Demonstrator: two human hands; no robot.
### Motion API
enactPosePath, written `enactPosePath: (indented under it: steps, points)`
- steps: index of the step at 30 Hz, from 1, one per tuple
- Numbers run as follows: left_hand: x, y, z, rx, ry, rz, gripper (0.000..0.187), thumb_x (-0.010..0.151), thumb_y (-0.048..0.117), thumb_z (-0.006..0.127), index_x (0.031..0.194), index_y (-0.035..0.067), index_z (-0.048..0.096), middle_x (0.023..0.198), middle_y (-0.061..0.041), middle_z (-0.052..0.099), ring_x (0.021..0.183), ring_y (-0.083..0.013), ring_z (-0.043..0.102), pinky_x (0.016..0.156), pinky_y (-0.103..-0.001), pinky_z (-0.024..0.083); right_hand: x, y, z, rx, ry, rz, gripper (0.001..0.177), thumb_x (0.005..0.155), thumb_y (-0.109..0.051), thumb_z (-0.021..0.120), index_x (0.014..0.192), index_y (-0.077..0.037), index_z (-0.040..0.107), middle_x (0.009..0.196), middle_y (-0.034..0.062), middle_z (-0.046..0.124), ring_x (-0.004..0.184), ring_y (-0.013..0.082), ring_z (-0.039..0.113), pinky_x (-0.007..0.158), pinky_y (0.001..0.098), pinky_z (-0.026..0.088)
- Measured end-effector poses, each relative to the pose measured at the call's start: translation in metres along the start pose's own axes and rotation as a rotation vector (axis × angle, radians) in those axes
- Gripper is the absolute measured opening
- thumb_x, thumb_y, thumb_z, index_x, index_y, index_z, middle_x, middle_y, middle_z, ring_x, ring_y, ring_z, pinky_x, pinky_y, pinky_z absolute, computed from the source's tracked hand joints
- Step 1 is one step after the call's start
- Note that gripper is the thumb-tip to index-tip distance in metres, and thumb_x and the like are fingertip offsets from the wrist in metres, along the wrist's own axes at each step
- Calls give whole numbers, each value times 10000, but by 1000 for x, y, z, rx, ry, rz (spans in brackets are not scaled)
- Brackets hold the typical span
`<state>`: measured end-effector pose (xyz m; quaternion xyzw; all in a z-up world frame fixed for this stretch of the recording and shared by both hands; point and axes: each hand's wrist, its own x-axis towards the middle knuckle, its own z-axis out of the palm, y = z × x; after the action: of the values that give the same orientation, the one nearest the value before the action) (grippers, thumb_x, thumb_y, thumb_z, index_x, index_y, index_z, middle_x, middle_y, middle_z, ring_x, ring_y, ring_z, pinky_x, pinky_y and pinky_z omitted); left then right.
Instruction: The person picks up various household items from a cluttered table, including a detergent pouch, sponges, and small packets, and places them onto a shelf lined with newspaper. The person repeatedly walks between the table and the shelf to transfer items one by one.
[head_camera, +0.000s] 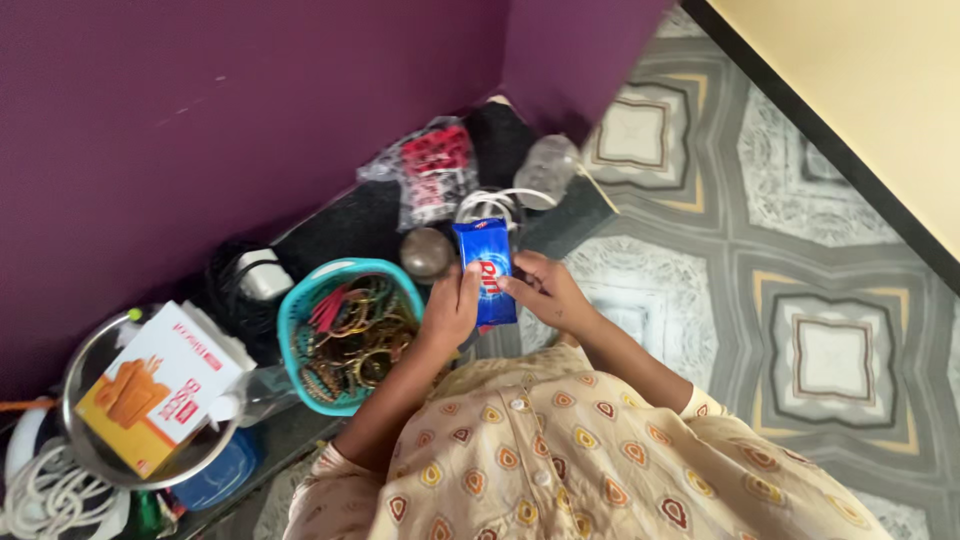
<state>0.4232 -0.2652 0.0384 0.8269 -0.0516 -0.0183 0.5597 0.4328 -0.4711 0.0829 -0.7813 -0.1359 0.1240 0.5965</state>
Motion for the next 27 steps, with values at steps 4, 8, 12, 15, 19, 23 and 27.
enactPosePath:
  steps: [4,8,12,15,19,23,27]
  points:
    - [13,26,46,20,-67,-26,479,1080,419,449,1025,-29,608,812,-290,677,831,-482,688,700,-522,495,-24,16,-48,357,-29,108,298,977,-124,732,1228,27,677,990,37,708,849,42,633,746,234,534]
    - [32,58,112,-151,-33,144,416,1039,358,560,1156,-40,582,908,-222,724,855,-349,750,742,-443,563,-45,36,-117,533,-10,100,321,945,-94,733,1237,19,659,1063,33,734,946,72,681,838,258,573]
    - [62,87,202,-418,-123,142,329,1015,191,673,1233,-25,554,1026,-129,713,912,-157,679,812,-342,577,-71,53,-200,505,100,153,321,927,-101,740,1220,15,679,1033,49,746,915,104,688,795,278,564]
    - [80,100,267,-650,-297,80,406,1002,126,689,1336,-13,506,1110,-87,678,971,-98,652,841,-288,572,-93,71,-260,483,177,166,298,946,-124,734,1201,23,693,1028,72,750,898,120,691,775,284,563]
    - [111,124,328,-720,-462,0,530,980,122,676,1437,10,432,1148,-81,684,1006,-104,677,863,-274,580,-114,84,-324,535,315,182,282,937,-144,721,1173,10,702,1022,89,762,873,144,722,761,298,593]
    - [133,142,367,-743,-583,-146,539,950,141,671,1432,34,454,1127,-65,688,933,-108,674,738,-293,579,-121,99,-374,565,454,147,254,938,-139,724,1148,1,701,1015,85,758,865,136,720,743,299,591]
    - [168,143,398,-739,-623,-143,460,963,129,689,1377,5,533,1148,-70,695,964,-117,681,765,-292,579,-112,117,-411,578,515,126,244,944,-131,729,1146,3,703,992,89,755,845,129,703,729,290,582]
